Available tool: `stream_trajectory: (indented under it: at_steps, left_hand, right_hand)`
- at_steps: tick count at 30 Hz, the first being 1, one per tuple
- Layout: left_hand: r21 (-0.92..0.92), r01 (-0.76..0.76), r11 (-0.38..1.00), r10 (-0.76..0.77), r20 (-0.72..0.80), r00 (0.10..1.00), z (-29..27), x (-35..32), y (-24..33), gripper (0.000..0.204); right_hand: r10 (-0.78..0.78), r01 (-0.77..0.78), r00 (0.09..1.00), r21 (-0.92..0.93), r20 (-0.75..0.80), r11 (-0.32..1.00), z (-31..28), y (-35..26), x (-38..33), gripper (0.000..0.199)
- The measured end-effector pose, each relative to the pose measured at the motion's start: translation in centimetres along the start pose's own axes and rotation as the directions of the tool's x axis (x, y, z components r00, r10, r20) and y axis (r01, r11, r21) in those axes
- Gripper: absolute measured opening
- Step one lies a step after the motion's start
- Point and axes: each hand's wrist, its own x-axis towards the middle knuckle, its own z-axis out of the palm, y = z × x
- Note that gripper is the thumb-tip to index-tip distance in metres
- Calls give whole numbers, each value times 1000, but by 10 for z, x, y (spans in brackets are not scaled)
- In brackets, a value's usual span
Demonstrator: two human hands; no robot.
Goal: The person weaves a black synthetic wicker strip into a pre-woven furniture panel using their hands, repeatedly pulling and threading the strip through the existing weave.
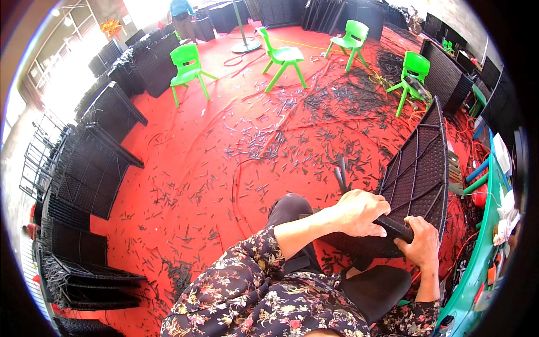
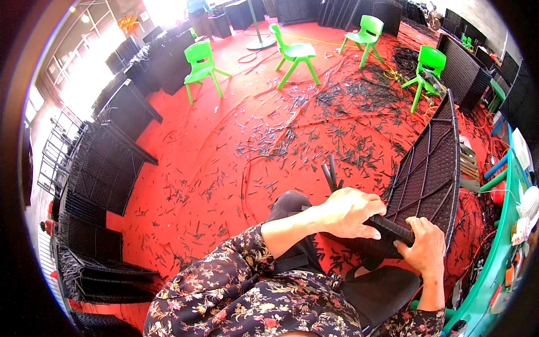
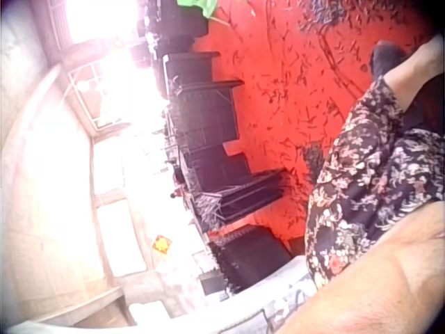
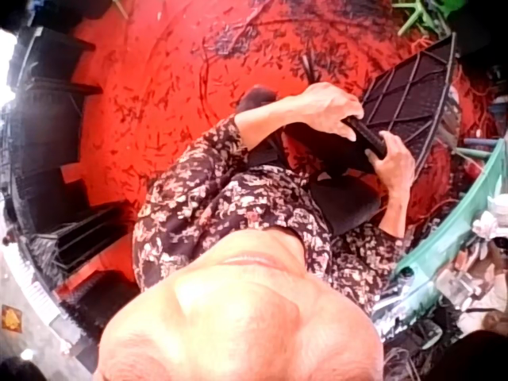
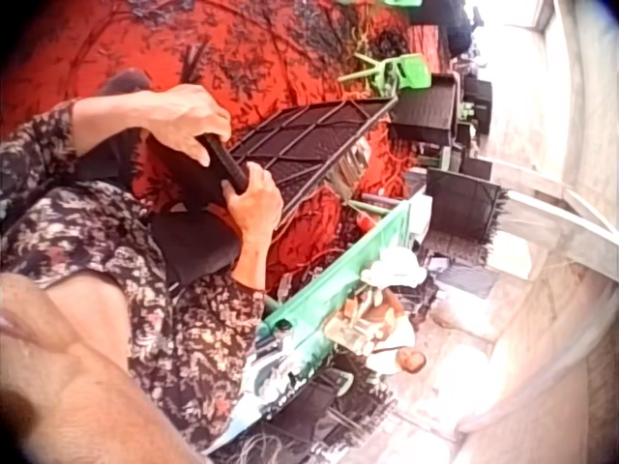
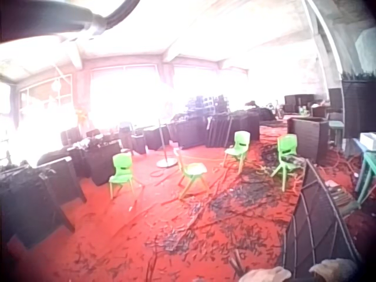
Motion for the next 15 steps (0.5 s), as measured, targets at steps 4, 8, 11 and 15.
stream_trajectory:
  at_steps: [4,8,11,15]
  left_hand:
    - [-19,11,1000,-10,9,1000,0,-1,0,42]
    - [10,11,1000,-11,2,1000,-2,-2,1,42]
    - [-2,13,1000,-13,5,1000,-3,-2,1,43]
    - [7,19,1000,-19,18,1000,-5,-1,2,43]
  right_hand:
    - [16,-16,1000,1,0,1000,0,0,-1,48]
    - [26,-26,1000,-1,-1,1000,0,-2,0,48]
    - [22,-22,1000,-3,-11,1000,-1,-3,-1,48]
    - [-5,5,999,-1,-32,1000,0,-1,0,48]
